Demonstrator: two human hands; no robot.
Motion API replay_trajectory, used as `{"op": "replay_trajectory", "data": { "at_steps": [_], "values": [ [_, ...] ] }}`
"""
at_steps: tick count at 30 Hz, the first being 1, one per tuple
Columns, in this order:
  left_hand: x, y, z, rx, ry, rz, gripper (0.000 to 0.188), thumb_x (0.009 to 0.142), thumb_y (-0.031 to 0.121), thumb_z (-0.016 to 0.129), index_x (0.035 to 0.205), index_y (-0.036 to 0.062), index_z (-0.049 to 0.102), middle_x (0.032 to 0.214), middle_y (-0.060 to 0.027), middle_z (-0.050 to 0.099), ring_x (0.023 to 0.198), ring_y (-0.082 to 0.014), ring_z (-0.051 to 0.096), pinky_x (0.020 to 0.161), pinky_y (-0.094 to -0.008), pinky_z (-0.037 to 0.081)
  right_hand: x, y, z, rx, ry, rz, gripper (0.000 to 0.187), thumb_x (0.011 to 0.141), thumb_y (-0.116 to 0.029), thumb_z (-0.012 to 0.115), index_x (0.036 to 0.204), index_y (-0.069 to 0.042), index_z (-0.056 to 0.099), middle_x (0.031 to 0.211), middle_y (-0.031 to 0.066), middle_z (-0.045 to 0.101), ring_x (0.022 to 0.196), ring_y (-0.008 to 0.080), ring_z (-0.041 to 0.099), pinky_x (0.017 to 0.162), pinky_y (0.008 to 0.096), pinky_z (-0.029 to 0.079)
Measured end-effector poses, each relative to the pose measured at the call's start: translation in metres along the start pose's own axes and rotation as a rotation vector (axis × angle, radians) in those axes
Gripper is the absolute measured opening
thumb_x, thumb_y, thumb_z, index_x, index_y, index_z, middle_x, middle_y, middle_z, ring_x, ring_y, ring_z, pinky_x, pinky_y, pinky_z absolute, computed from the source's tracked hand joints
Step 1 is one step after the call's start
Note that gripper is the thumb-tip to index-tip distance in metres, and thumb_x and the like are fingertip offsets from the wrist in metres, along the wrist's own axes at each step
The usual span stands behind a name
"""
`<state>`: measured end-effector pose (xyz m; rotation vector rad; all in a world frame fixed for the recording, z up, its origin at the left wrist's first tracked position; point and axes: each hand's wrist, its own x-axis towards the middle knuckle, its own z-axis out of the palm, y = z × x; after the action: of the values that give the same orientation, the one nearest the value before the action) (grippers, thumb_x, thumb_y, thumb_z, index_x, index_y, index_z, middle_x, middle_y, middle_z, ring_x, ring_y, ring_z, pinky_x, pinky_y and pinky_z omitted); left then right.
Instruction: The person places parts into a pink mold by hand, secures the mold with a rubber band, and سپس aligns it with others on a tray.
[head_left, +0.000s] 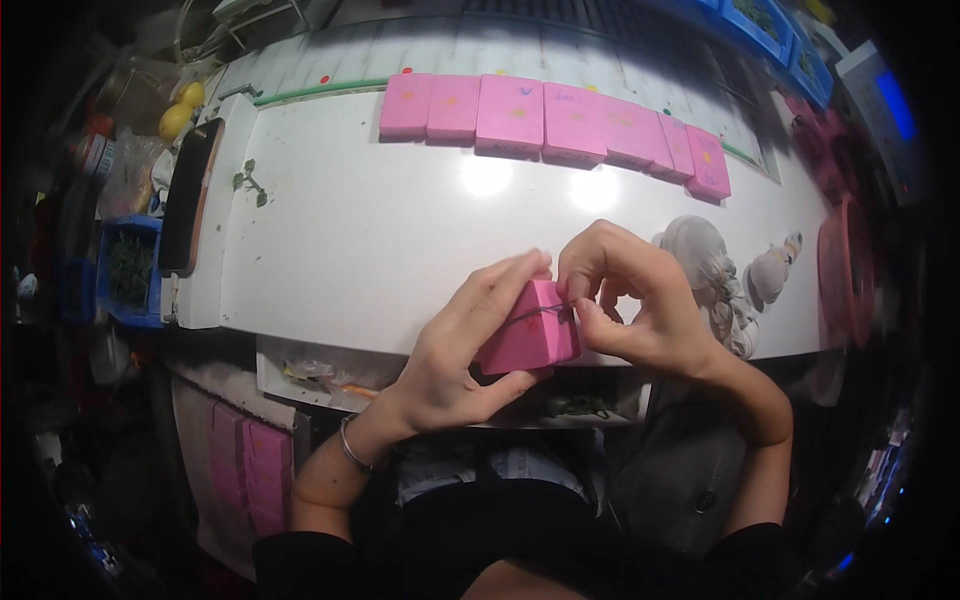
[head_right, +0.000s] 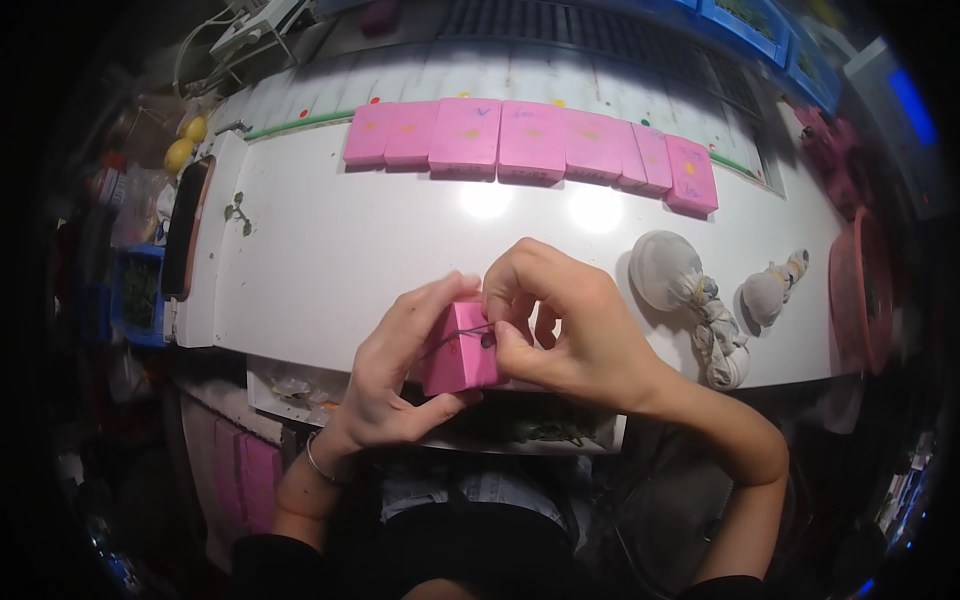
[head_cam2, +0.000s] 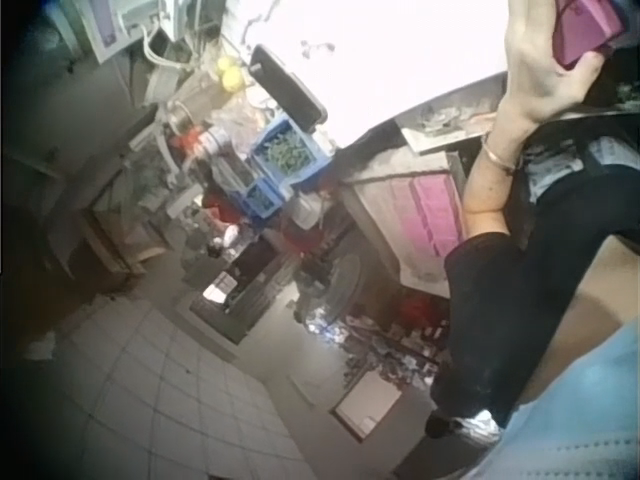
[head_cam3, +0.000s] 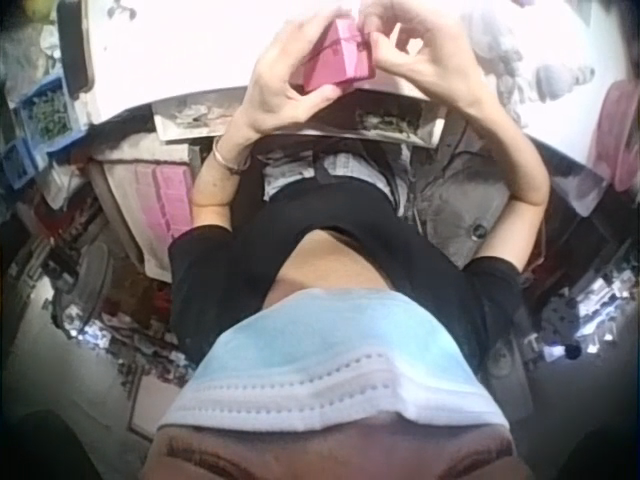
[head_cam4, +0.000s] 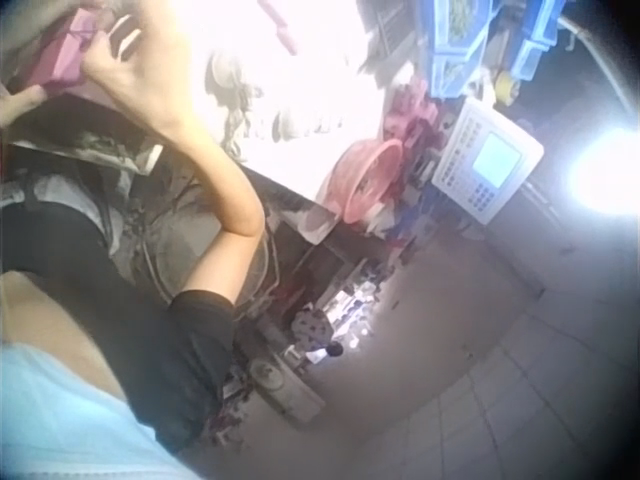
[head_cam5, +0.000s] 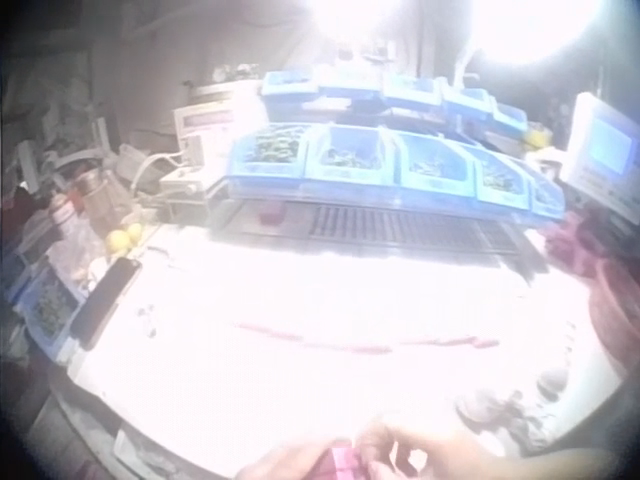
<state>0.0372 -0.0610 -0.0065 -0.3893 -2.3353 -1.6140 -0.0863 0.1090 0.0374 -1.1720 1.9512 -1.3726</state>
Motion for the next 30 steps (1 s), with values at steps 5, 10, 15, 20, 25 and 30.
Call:
{"op": "replay_trajectory", "data": {
  "at_steps": [5,10,15,20,25,30],
  "values": [
    [-0.010,0.002,0.004,-0.135,0.087,-0.146,0.080,0.067,0.001,0.074,0.139,-0.0002,0.039,0.122,-0.0186,0.051,0.107,-0.0313,0.057,0.090,-0.0347,0.048,-0.005,-0.013,0.011,-0.316,0.050,-0.198,0.020,0.075,0.002,0.065,0.092,-0.002,0.056,0.090,0.0085,0.056,0.064,0.0192,0.061,0.050,0.0264,0.047],
    [-0.012,-0.002,0.006,-0.139,0.125,-0.109,0.080,0.066,0.002,0.077,0.137,-0.0005,0.041,0.119,-0.0182,0.052,0.105,-0.0295,0.057,0.087,-0.0340,0.048,-0.009,-0.011,0.020,-0.670,0.121,-0.394,0.026,0.071,-0.001,0.062,0.095,0.003,0.057,0.089,0.0112,0.054,0.066,0.0236,0.061,0.050,0.0285,0.049],
    [-0.014,-0.004,0.008,-0.154,0.175,-0.117,0.078,0.066,0.002,0.077,0.136,-0.0013,0.042,0.119,-0.0179,0.052,0.105,-0.0284,0.058,0.087,-0.0340,0.048,-0.004,-0.013,0.025,-0.831,0.089,-0.478,0.020,0.064,-0.003,0.058,0.082,0.004,0.054,0.078,0.0105,0.046,0.062,0.0206,0.054,0.049,0.0288,0.048],
    [-0.014,-0.002,0.010,-0.144,0.201,-0.111,0.076,0.068,0.001,0.075,0.137,-0.0011,0.042,0.118,-0.0176,0.051,0.104,-0.0280,0.058,0.085,-0.0334,0.050,0.000,-0.024,0.027,-0.910,0.095,-0.463,0.018,0.064,-0.004,0.058,0.079,0.003,0.053,0.077,0.0105,0.045,0.065,0.0211,0.054,0.050,0.0288,0.048],
    [-0.017,0.004,0.009,-0.165,0.195,-0.153,0.076,0.067,-0.002,0.071,0.137,-0.0004,0.041,0.117,-0.0167,0.051,0.104,-0.0274,0.058,0.085,-0.0342,0.053,0.007,-0.018,0.014,-0.550,-0.056,-0.177,0.020,0.074,-0.008,0.062,0.085,0.000,0.047,0.082,0.0131,0.051,0.070,0.0321,0.058,0.057,0.0368,0.049],
    [-0.019,0.001,0.006,-0.173,0.078,-0.129,0.080,0.065,-0.008,0.065,0.139,0.0012,0.038,0.123,-0.0174,0.051,0.111,-0.0291,0.056,0.091,-0.0355,0.051,0.001,-0.017,-0.001,0.318,-0.138,0.323,0.005,0.082,0.000,0.053,0.087,-0.002,0.053,0.086,0.0027,0.056,0.070,0.0076,0.053,0.057,0.0226,0.044]
  ]
}}
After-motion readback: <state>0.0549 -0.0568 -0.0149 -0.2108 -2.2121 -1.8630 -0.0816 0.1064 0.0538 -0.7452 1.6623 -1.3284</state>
